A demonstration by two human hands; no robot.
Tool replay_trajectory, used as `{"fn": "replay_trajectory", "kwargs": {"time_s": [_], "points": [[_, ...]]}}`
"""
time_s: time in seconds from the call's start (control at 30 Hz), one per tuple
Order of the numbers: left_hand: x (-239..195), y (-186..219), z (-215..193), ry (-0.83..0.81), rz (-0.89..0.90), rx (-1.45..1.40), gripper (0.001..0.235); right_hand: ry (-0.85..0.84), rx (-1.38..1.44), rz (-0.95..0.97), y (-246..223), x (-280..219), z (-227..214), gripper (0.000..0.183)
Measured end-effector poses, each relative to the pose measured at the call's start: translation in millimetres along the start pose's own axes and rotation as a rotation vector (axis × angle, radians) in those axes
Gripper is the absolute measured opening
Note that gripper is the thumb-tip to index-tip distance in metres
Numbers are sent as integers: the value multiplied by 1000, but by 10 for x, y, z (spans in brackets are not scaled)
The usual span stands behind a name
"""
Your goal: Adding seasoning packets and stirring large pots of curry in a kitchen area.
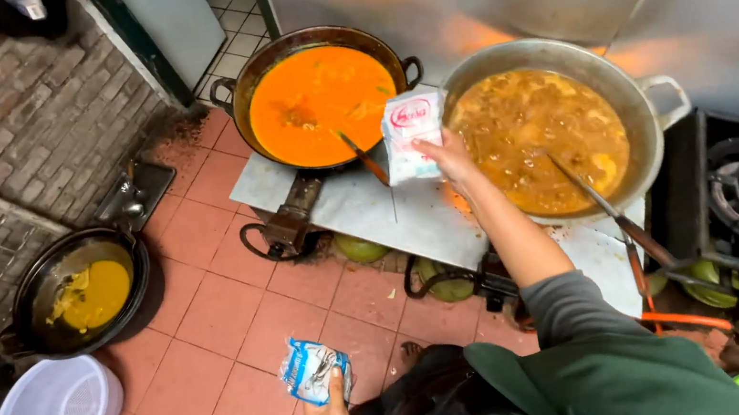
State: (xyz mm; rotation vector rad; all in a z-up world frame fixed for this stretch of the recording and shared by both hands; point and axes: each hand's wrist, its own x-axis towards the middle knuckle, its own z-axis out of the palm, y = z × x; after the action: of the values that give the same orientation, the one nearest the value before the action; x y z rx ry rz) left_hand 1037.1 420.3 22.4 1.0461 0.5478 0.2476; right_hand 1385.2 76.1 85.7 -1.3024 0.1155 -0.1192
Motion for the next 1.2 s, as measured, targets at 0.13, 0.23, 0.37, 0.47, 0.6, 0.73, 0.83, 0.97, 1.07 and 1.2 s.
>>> {"fn": "replay_trajectory", "kwargs": {"time_s": [0.13, 0.23, 0.37, 0.47, 0.6, 0.73, 0.83, 0.97, 1.07, 1.2], "points": [[822, 274, 157, 47, 18, 55, 29, 29, -214, -54, -53, 1079, 587, 38], [1482, 467, 184, 58, 17, 29, 30, 85, -287, -80, 79, 1756, 922, 38], [2463, 629, 46, -8, -18, 59, 26, 110, -343, -104, 263, 2288, 1277, 40], [3209, 1018, 73, -47, -105, 61, 29, 160, -391, -89, 379, 2560, 1515, 42], [4140, 1495, 76, -140, -97, 181, 27, 252, -464, -69, 453, 2794, 1737, 41], [4823, 1717, 214, -259, -106, 276, 27, 316, -566, -10, 488, 2832, 1866, 39], [5130, 1792, 453, -305, -122, 269, 27, 318, -552, 7, 588, 2908, 1805, 39], [5167, 1890, 828, -345, -153, 245, 27, 330, -474, -2, 644, 2871, 1702, 41], [5164, 1743, 933, -381, -229, 199, 27, 347, -591, 49, 608, 2821, 1689, 42], [5150, 1514, 1008, -423, -252, 235, 27, 320, -682, 99, 532, 2782, 1681, 43]]}}
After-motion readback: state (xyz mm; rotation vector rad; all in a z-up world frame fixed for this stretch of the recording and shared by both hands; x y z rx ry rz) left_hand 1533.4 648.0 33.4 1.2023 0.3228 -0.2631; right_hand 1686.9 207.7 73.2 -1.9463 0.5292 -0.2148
